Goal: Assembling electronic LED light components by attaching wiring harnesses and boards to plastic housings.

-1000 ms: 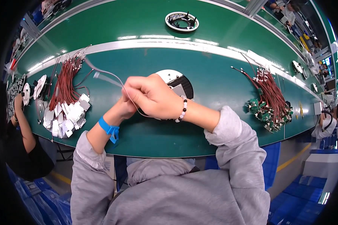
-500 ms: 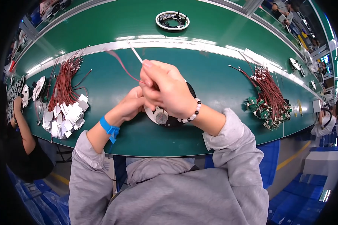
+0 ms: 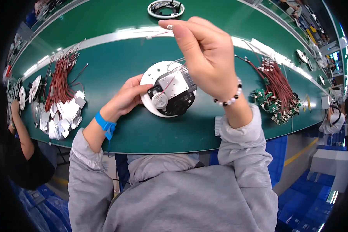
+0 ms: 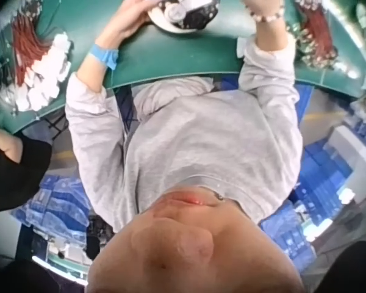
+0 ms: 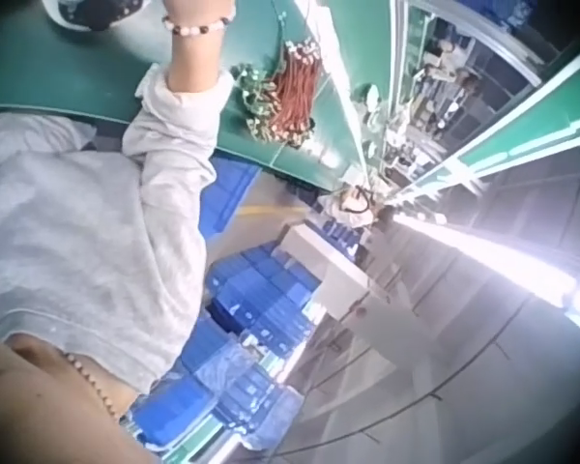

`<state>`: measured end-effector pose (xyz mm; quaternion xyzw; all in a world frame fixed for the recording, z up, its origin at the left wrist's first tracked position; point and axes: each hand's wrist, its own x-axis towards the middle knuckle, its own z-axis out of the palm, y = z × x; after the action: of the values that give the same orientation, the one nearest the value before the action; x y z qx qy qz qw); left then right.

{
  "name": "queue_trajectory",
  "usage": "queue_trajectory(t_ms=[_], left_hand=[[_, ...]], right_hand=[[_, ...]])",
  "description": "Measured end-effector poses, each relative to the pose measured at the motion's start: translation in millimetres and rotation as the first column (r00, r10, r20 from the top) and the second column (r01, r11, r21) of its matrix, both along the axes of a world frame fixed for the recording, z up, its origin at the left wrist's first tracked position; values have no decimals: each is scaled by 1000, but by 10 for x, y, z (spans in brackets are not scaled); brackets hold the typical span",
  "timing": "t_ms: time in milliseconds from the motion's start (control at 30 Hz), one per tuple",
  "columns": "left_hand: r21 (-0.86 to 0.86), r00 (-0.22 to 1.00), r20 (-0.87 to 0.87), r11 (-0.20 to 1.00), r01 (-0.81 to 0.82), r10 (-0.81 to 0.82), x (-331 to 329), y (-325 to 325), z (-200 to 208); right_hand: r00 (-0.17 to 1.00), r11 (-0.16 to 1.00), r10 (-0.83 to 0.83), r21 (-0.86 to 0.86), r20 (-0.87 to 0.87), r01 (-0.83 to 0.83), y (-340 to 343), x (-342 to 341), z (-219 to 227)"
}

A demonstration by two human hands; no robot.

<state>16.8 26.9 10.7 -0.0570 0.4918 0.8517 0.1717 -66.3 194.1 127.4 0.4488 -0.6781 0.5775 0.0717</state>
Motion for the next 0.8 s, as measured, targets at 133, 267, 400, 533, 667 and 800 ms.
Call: queue_trajectory(t_ms=[133, 267, 400, 533, 667, 800], left_hand=[[-32, 1000, -12, 999, 27, -27, -37, 20, -8], [-84, 999, -14, 995, 45, -46, -13, 14, -14], [-134, 998, -35, 990, 39, -44, 31, 10, 14], [-123, 999, -36, 992, 7, -11, 34, 26, 39], [-112, 999, -33, 994, -8, 4, 28, 32, 51], [-120, 999, -37, 993, -5, 1, 25, 35, 35]], right_hand=[[975, 965, 9, 256, -224, 50, 33, -11, 12], [953, 873, 102, 484, -287, 53, 15, -14, -77], [917, 815, 130, 568, -376, 118, -2, -3, -166], [883, 778, 112, 593, -456, 207, 25, -5, -234], [861, 804, 69, 540, -503, 251, -8, -17, -316], [862, 799, 86, 551, -500, 240, -56, -49, -390]])
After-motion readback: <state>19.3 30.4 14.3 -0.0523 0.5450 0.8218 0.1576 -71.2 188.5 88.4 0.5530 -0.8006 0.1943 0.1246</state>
